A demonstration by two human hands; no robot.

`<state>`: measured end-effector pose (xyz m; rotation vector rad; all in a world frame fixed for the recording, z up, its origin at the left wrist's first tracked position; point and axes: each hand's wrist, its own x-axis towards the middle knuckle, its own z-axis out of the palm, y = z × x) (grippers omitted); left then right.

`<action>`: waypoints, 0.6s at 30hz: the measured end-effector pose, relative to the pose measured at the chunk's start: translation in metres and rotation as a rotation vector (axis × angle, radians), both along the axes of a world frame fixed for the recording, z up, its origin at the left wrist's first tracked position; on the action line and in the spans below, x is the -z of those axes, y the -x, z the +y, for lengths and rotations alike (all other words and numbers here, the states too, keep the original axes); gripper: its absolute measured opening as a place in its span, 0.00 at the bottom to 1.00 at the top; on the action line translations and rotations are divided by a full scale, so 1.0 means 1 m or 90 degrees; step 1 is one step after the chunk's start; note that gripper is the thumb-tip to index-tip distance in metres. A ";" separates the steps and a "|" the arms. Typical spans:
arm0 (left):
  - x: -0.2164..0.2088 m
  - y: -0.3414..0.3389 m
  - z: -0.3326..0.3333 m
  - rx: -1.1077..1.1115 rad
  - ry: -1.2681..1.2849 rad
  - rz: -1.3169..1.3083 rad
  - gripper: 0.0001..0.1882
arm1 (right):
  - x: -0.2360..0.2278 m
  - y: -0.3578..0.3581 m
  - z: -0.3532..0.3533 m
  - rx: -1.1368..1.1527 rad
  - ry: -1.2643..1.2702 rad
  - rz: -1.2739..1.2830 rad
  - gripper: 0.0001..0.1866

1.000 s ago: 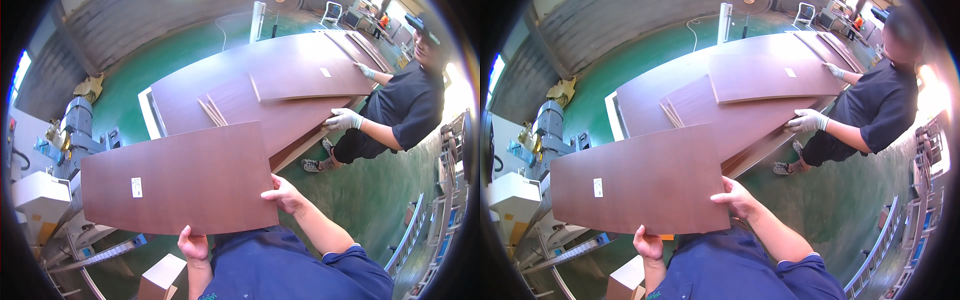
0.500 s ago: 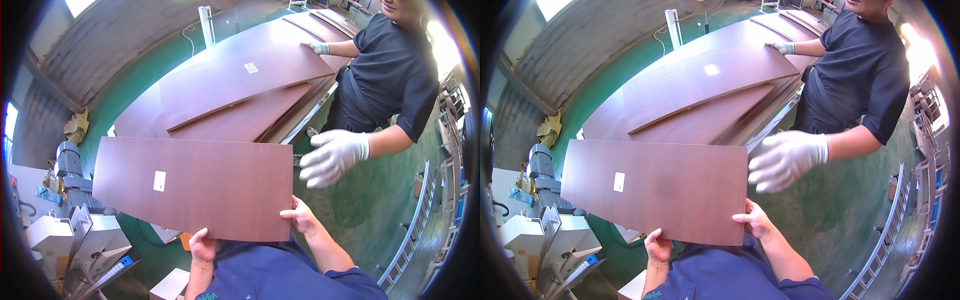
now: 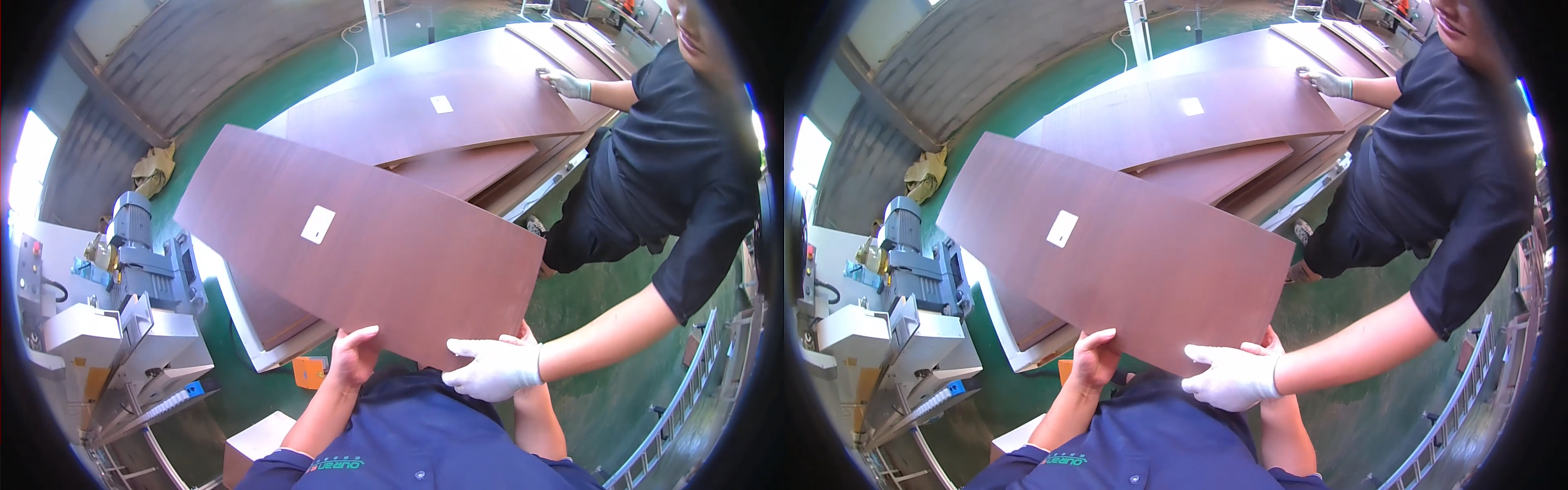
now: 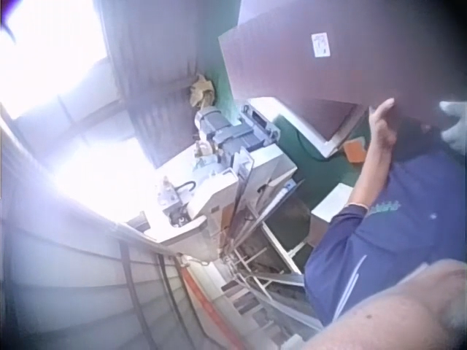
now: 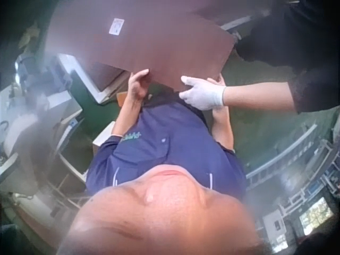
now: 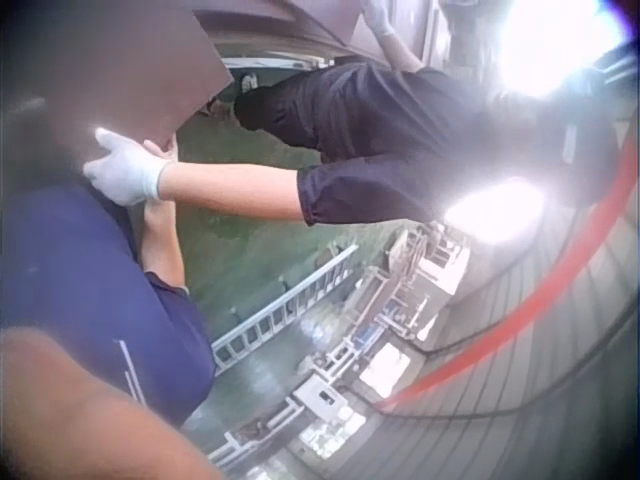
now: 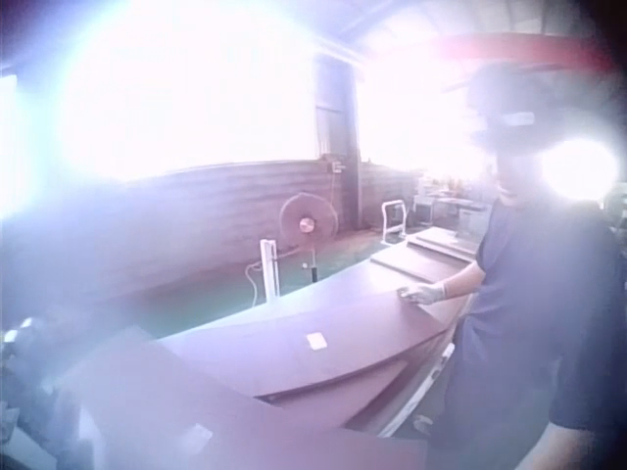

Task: The person picks up wooden boards from a stack and feeds them one by one into an industrial edge-banding machine, then hands the processed boards to a second person who stacks them.

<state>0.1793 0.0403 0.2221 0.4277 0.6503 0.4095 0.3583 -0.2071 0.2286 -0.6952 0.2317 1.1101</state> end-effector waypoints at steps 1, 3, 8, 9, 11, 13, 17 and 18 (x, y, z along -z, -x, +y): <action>-0.001 -0.007 -0.001 0.007 0.001 -0.006 0.25 | 0.002 -0.003 -0.005 0.011 0.045 -0.089 0.36; -0.004 -0.024 -0.002 0.028 0.003 -0.020 0.24 | 0.003 -0.011 -0.014 0.044 0.091 -0.174 0.38; -0.003 -0.066 -0.007 0.082 0.020 -0.026 0.23 | -0.018 -0.040 -0.026 0.130 0.103 -0.204 0.33; -0.002 -0.074 -0.011 0.093 0.026 -0.043 0.23 | -0.024 -0.045 -0.028 0.136 0.105 -0.225 0.32; -0.003 -0.091 -0.023 0.113 0.037 -0.075 0.22 | -0.037 -0.057 -0.032 0.124 0.102 -0.235 0.32; -0.011 -0.109 -0.035 0.122 0.022 -0.083 0.22 | -0.039 -0.076 -0.040 0.095 0.090 -0.174 0.32; -0.008 -0.153 -0.038 0.234 -0.075 -0.162 0.27 | 0.022 -0.155 -0.088 -0.006 -0.134 0.345 0.31; -0.016 -0.162 -0.038 0.258 -0.082 -0.172 0.27 | 0.044 -0.182 -0.104 -0.026 -0.185 0.453 0.32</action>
